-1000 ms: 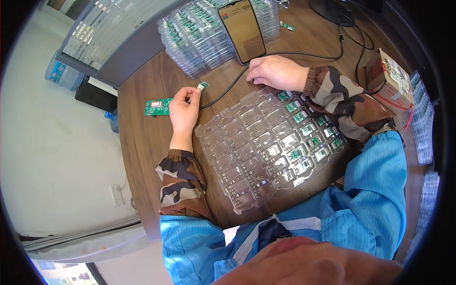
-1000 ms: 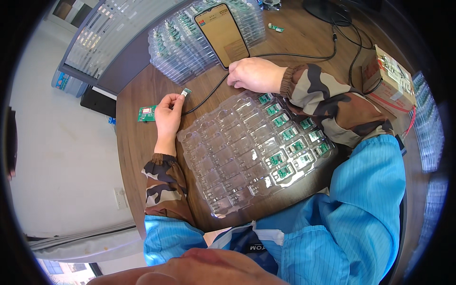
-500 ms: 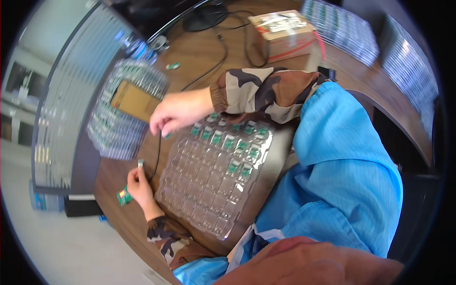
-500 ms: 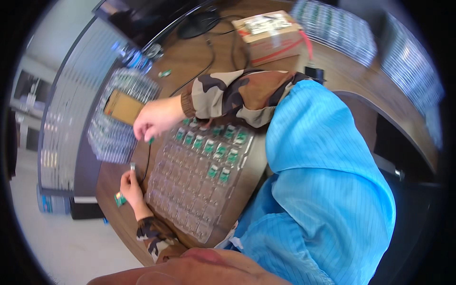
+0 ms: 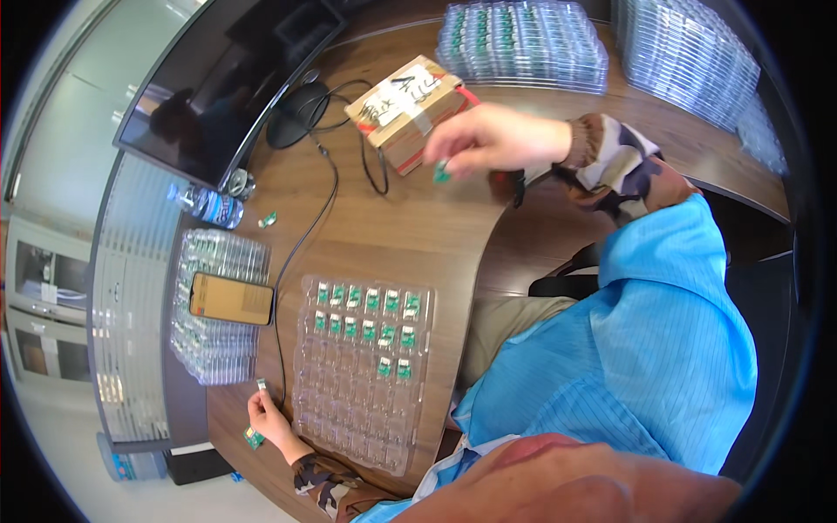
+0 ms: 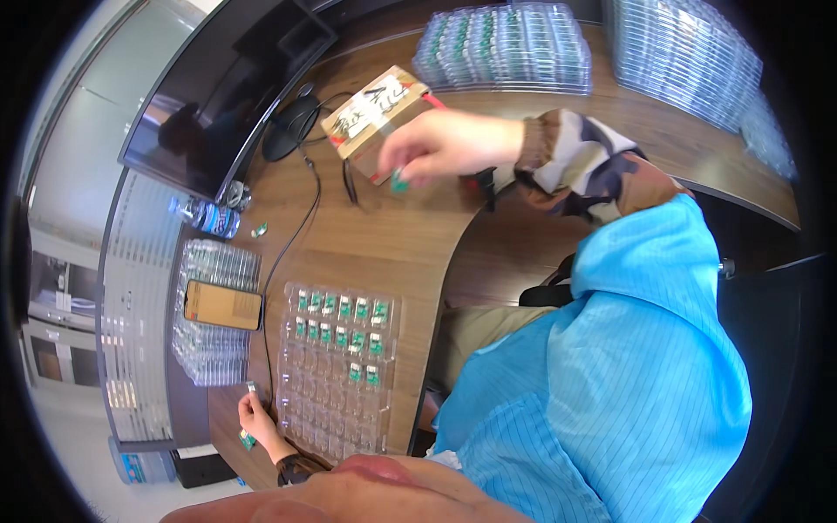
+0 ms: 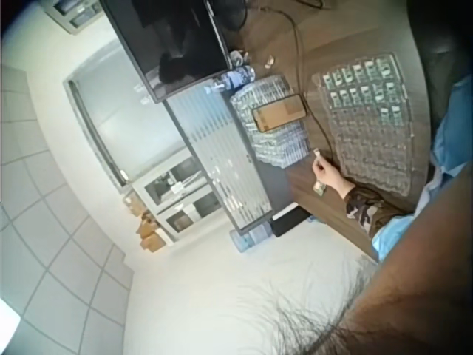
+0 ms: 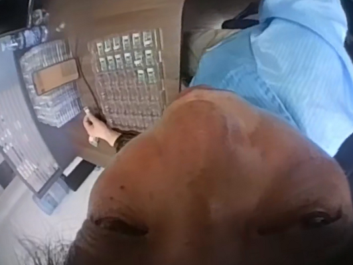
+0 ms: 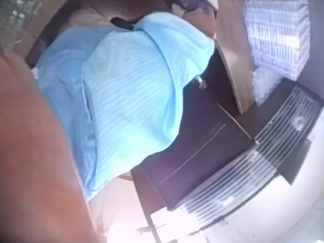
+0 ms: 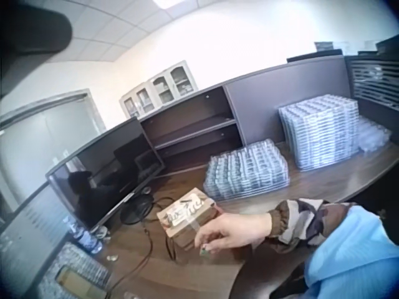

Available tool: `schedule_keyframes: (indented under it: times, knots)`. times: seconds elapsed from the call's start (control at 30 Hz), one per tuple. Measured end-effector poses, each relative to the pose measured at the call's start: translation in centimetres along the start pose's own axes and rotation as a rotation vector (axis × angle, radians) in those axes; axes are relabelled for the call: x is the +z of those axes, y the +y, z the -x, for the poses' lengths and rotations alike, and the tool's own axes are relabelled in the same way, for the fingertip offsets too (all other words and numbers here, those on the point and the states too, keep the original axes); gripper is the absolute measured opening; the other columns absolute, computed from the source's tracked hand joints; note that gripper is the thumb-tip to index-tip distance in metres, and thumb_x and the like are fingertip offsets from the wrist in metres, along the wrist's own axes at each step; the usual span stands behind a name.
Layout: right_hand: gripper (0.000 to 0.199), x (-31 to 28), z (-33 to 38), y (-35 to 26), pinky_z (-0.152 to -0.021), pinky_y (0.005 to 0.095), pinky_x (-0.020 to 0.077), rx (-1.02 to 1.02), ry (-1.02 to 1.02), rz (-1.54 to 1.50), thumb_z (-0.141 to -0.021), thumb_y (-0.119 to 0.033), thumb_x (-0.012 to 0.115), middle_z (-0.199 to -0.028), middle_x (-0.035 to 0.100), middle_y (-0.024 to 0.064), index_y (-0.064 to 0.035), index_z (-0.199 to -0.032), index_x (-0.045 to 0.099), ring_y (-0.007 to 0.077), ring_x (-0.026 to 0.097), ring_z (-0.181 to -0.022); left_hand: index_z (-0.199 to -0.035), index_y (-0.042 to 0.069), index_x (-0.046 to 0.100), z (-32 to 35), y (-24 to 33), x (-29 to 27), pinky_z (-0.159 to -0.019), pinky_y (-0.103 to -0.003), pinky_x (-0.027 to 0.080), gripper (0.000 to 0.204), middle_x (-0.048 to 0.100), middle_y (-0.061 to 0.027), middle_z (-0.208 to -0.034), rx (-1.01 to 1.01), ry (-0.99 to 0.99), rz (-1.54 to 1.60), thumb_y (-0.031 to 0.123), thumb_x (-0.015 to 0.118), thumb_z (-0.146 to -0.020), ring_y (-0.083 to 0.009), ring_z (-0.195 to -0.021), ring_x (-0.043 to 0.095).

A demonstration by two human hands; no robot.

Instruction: Placing small electronic components into designated slots in a plastic tray.

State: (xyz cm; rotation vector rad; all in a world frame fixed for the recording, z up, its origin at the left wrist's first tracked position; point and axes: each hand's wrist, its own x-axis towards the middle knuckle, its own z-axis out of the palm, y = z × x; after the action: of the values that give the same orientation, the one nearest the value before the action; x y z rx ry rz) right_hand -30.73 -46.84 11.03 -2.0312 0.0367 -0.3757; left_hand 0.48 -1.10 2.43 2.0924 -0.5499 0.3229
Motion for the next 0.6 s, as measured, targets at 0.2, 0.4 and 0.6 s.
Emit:
schedule_keyframes:
  times: [0.2,0.4,0.6]
  knots:
    - [0.019,-13.5,4.4,5.3,-0.065,0.0256,0.0469,0.212,0.562,0.270,-0.078,-0.017,0.057,-0.077,0.059,0.0048,-0.0042,-0.092,0.058,0.0130,0.056,-0.070,-0.077,0.000,0.054,0.2,1.7,0.4,-0.052,-0.019,0.032,0.015,0.047,0.0026,-0.066,-0.006,0.001,0.009,0.015,0.056,-0.081,-0.0056,-0.058,0.039]
    - [0.020,-22.8,5.7,11.1,-0.056,0.0295,0.0454,0.307,0.987,0.577,-0.074,-0.021,0.062,-0.062,0.059,0.0075,-0.0012,-0.076,0.062,0.0152,0.056,-0.057,-0.077,0.000,0.053,0.2,1.2,0.3,-0.050,-0.019,0.030,0.015,0.046,0.0031,-0.065,0.008,0.015,-0.021,0.014,0.055,-0.082,-0.0053,-0.057,0.036]
    - [0.026,-22.5,3.9,13.6,-0.069,0.0331,0.0456,0.521,0.975,0.803,-0.068,-0.030,0.065,-0.077,0.063,0.0097,-0.0088,-0.083,0.065,0.0228,0.059,-0.071,-0.076,0.000,0.053,0.0,0.6,0.1,-0.050,-0.019,0.029,0.016,0.045,0.0035,-0.065,-0.049,0.005,-0.026,0.015,0.056,-0.082,-0.0054,-0.057,0.035]
